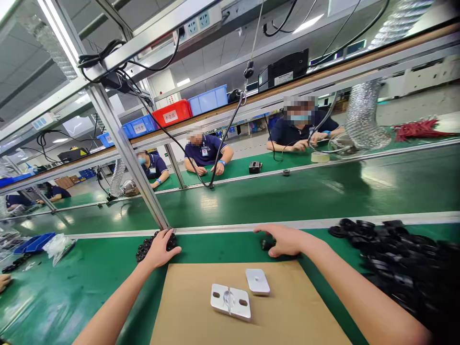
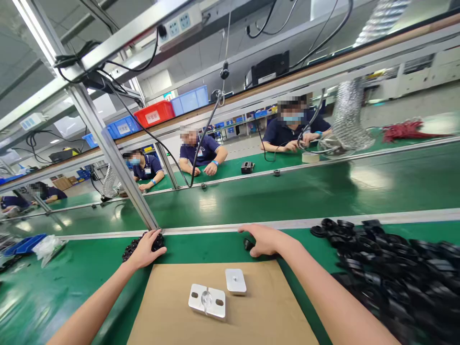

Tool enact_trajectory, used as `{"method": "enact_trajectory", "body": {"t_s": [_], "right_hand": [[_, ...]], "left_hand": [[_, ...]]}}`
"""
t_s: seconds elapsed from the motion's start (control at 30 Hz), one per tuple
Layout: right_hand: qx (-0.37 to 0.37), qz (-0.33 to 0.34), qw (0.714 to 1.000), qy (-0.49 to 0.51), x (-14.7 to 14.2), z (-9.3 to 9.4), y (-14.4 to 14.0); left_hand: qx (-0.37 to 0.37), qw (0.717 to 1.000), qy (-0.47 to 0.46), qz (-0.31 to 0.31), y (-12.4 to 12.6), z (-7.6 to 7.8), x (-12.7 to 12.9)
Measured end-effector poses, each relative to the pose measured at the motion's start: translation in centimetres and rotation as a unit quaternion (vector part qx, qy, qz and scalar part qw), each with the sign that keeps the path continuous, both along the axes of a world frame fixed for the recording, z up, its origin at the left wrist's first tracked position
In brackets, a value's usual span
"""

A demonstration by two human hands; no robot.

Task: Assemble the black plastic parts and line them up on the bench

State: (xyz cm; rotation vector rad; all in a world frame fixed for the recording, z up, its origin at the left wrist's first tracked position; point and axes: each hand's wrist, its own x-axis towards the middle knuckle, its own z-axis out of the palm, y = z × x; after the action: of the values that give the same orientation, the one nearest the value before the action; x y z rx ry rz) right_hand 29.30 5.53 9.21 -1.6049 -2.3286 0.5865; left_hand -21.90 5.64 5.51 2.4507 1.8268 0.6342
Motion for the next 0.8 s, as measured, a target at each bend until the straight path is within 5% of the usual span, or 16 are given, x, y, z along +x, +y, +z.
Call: {"method": "enact_trajectory", "body": {"t_s": [0.13, 0.27, 0.47, 0.8], "right_hand": [[-0.029, 0.017, 0.999, -0.013, -0.6, -0.2, 0.1], [-0.018, 0.02, 0.999, -0.021, -0.4, -0.6, 0.4], [-0.004, 0.02, 1.0, -0.016, -0.2, -1.7, 1.4], [0.0, 0.01, 1.0, -0.004, 0.3, -2.4, 1.8]], "left_hand": [[0.017, 1.0, -0.013, -0.002, -0.4, -0.5, -0.8], [0.045, 0.998, -0.039, 0.029, -0.4, 0.3, -4.2], [-0.013, 0.999, -0.03, -0.006, 0.0, 0.7, -9.0], [-0.036, 0.997, -0.023, -0.067, -1.1, 0.0, -6.3]]}}
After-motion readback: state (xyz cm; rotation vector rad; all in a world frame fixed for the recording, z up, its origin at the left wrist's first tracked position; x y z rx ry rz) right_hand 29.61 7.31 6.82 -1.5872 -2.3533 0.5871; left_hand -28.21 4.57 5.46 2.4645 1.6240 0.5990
